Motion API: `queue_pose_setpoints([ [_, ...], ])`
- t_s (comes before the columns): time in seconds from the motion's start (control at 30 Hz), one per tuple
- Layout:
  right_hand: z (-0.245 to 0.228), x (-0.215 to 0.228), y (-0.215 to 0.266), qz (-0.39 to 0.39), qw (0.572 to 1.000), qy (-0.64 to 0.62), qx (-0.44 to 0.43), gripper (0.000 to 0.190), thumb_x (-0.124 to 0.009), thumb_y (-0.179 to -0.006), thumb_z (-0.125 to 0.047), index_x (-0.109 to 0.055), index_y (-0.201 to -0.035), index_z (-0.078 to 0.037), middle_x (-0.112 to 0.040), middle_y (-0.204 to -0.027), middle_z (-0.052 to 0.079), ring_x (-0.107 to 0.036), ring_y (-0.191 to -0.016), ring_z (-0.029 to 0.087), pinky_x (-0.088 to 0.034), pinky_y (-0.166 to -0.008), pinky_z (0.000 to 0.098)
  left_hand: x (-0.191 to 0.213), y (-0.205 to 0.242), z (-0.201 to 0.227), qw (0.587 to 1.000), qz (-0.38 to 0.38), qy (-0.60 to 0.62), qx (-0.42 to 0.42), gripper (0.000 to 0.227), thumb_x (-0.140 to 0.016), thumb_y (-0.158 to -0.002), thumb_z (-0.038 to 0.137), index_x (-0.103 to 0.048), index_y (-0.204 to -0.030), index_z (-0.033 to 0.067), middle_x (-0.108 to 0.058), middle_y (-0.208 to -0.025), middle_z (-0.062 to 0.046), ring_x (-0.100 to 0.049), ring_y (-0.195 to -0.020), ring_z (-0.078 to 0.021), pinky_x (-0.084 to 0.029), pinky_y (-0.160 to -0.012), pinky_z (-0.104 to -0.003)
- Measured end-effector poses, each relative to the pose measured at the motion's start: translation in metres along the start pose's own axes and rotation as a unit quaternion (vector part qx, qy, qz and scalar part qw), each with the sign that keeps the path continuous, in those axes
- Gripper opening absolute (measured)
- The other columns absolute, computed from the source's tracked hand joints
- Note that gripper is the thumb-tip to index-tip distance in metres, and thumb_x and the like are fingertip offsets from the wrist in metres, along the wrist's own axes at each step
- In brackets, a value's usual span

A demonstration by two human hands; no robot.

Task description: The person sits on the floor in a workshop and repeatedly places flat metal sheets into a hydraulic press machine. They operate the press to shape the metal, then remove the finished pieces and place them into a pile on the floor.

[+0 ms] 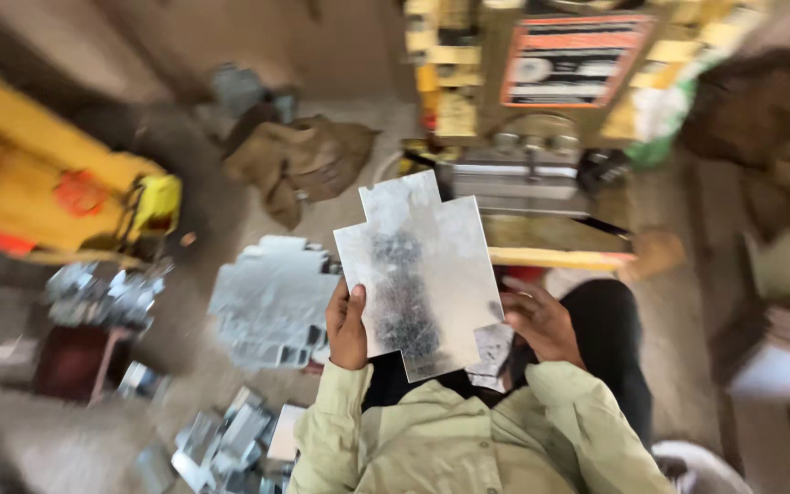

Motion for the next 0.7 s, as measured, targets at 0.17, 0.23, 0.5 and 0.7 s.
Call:
queue_pose_setpoints([
  [0.17,0.005,0.051,0.010,0.153,0.988,0.032,0.004,0.030,-0.074,-0.090,-0.002,-0.068,-0.118,0.008,-0.077,-0.097,0.014,-0.069,-0.089,0.014,-0.054,-0.081,0.0268,-0.044,-0.006,-0.065,0.993,-0.059,0.024,0.095,0.031,-0.059,-0.106,0.018,-0.066,-0.124,-0.0060,-0.072,-0.106,-0.010,-0.062,-0.091,-0.0132,-0.050,-0.081,-0.029],
  [0.23,0.009,0.066,0.014,0.130,0.986,-0.078,0.064,0.028,-0.072,-0.095,-0.003,-0.067,-0.119,0.012,-0.075,-0.101,0.013,-0.069,-0.091,0.014,-0.054,-0.084,0.0270,-0.053,-0.009,-0.081,0.994,-0.075,0.032,0.078,0.028,-0.061,-0.109,0.015,-0.066,-0.122,-0.0099,-0.067,-0.107,-0.008,-0.058,-0.094,-0.0123,-0.047,-0.085,-0.028],
  [0.5,0.023,0.102,0.007,0.246,0.966,-0.025,0.076,0.027,-0.069,-0.097,-0.008,-0.070,-0.117,0.010,-0.075,-0.103,0.010,-0.068,-0.089,0.012,-0.053,-0.083,0.0264,-0.095,0.003,-0.079,0.976,-0.109,-0.012,0.186,0.033,-0.057,-0.100,0.017,-0.061,-0.127,-0.0008,-0.070,-0.094,-0.005,-0.063,-0.079,-0.0117,-0.048,-0.071,-0.025],
  [0.7,0.054,0.130,-0.028,0.318,0.939,0.086,0.097,0.028,-0.073,-0.095,-0.012,-0.074,-0.117,0.006,-0.076,-0.102,0.008,-0.066,-0.088,0.011,-0.052,-0.083,0.0255,-0.097,-0.002,-0.101,0.960,-0.146,-0.103,0.215,0.035,-0.053,-0.106,0.020,-0.058,-0.130,-0.0057,-0.061,-0.062,-0.005,-0.050,-0.038,-0.0120,-0.035,-0.034,-0.027],
])
Point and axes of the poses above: each hand's wrist, its own y-axis away from the middle knuckle, its own x-axis out of the back of the hand, z = x × y, the point moved 7 cm from there along -y, towards the middle knuckle
